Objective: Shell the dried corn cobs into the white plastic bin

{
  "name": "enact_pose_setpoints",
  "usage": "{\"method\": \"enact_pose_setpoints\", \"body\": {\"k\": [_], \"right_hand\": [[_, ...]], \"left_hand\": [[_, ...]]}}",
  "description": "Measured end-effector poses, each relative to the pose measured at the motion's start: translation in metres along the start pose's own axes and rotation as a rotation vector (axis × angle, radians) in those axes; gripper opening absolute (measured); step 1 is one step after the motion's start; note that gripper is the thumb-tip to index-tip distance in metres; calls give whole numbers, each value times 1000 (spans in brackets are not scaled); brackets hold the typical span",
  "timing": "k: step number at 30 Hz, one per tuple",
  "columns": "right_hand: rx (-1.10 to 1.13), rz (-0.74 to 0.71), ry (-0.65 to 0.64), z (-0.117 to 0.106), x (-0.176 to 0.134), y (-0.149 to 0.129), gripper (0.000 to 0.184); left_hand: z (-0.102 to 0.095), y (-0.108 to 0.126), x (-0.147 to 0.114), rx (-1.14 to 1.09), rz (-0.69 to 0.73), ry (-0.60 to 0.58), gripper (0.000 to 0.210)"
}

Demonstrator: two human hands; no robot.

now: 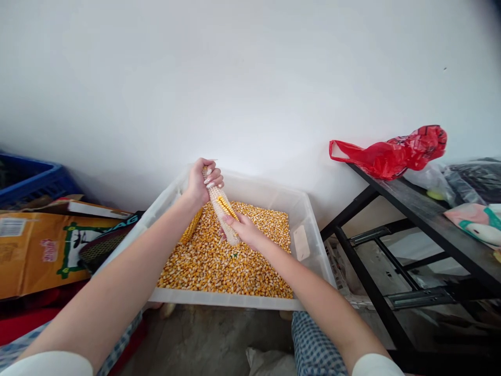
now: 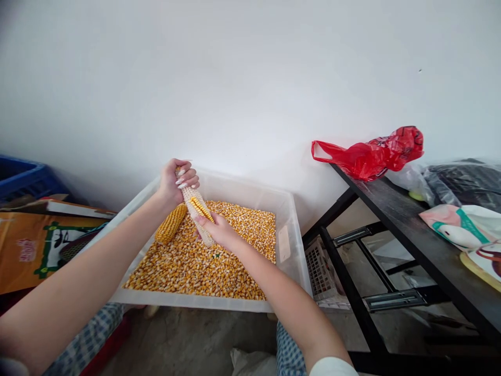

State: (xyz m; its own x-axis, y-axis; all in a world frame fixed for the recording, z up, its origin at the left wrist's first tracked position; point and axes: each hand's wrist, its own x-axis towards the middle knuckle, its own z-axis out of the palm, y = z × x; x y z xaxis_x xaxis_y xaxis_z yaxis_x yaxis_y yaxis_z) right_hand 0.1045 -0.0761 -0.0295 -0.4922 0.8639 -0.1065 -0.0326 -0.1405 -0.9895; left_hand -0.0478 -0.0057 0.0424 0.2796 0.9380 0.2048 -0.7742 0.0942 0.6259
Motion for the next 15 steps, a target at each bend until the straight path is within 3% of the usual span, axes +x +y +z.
{"method": "enact_pose_setpoints", "body": {"k": [4,9,15], "right_hand": [[17,11,-25,-4,-4,-8,40],[142,40,-256,-10,-8,-13,42],[91,39,-154,-11,-8,-16,42]], "left_hand": [[6,3,-3,-22,5,5,31],[8,3,-4,-52,-73,-12,33],[9,0,-4,-81,-49,33,33]]}}
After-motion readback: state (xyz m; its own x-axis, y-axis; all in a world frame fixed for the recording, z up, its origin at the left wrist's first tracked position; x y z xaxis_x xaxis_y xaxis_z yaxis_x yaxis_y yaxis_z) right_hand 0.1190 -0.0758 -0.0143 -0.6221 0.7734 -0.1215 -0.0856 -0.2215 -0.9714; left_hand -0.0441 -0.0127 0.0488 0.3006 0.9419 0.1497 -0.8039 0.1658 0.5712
